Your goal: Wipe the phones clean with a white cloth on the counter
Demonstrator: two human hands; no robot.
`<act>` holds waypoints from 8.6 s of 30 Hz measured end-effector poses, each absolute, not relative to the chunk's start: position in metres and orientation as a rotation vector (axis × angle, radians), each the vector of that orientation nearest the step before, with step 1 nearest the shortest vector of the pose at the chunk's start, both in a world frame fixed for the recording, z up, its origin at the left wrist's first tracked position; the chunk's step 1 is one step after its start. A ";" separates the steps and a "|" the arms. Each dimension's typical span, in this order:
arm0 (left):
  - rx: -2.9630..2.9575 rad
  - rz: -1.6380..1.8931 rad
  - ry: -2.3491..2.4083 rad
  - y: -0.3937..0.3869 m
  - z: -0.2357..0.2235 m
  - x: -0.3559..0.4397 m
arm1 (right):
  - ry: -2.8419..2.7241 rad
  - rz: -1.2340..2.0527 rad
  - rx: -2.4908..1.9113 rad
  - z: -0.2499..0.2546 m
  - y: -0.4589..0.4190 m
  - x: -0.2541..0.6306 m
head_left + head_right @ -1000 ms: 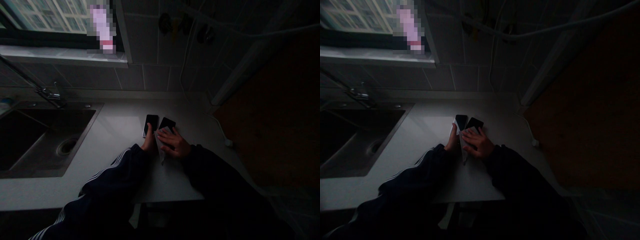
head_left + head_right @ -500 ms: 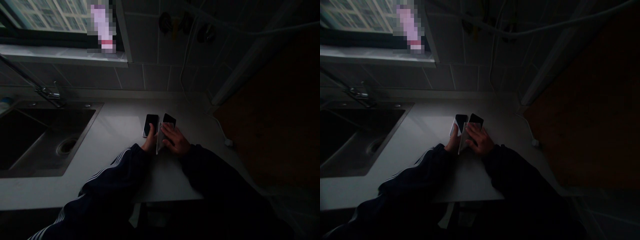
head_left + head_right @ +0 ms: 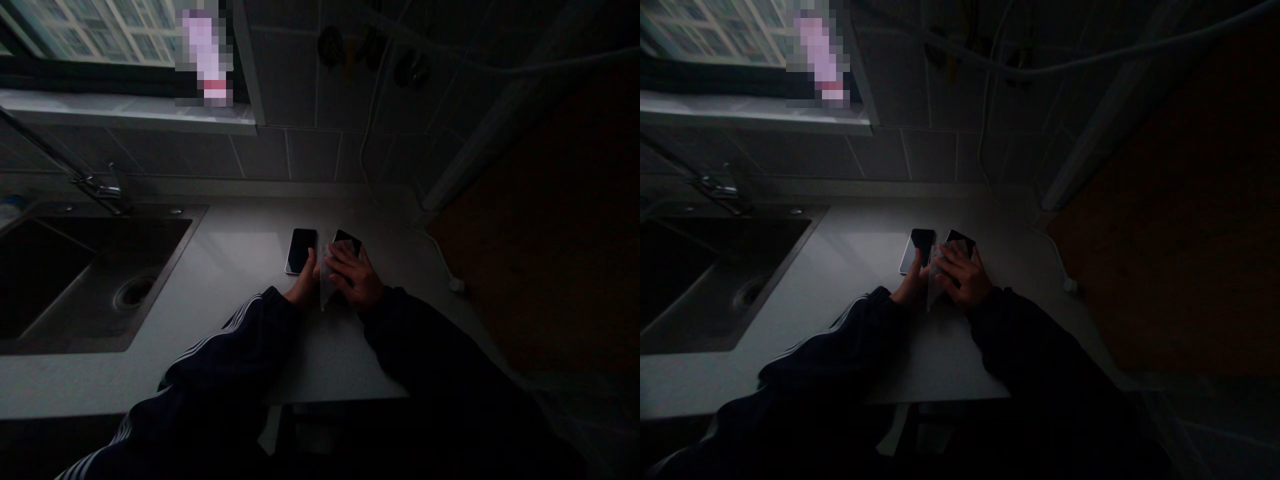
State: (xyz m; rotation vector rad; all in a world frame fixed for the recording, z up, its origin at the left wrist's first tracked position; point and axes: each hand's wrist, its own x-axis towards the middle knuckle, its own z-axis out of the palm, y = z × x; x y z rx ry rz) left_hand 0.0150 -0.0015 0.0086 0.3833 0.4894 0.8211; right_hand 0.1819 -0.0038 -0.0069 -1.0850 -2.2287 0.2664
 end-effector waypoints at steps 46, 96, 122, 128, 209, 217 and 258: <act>0.284 0.876 0.446 0.007 0.003 0.003 | -2.438 0.286 -0.789 -0.002 -0.009 0.182; 0.451 0.995 0.781 0.005 0.010 0.014 | -2.230 0.290 -1.022 -0.003 0.000 0.193; 0.389 1.120 0.687 0.006 0.009 0.014 | -2.367 0.391 -0.717 -0.003 -0.017 0.175; 0.421 1.115 0.630 0.009 0.004 0.012 | -2.290 0.397 -0.658 -0.002 -0.008 0.185; 0.438 0.921 0.580 0.009 0.010 0.002 | -2.058 0.273 -0.906 0.007 -0.010 0.189; 0.419 0.833 0.506 0.007 0.005 -0.001 | -2.101 0.256 -1.149 0.001 0.004 0.197; 0.358 0.722 0.491 0.005 0.006 -0.003 | -2.191 0.325 -1.256 -0.008 0.010 0.200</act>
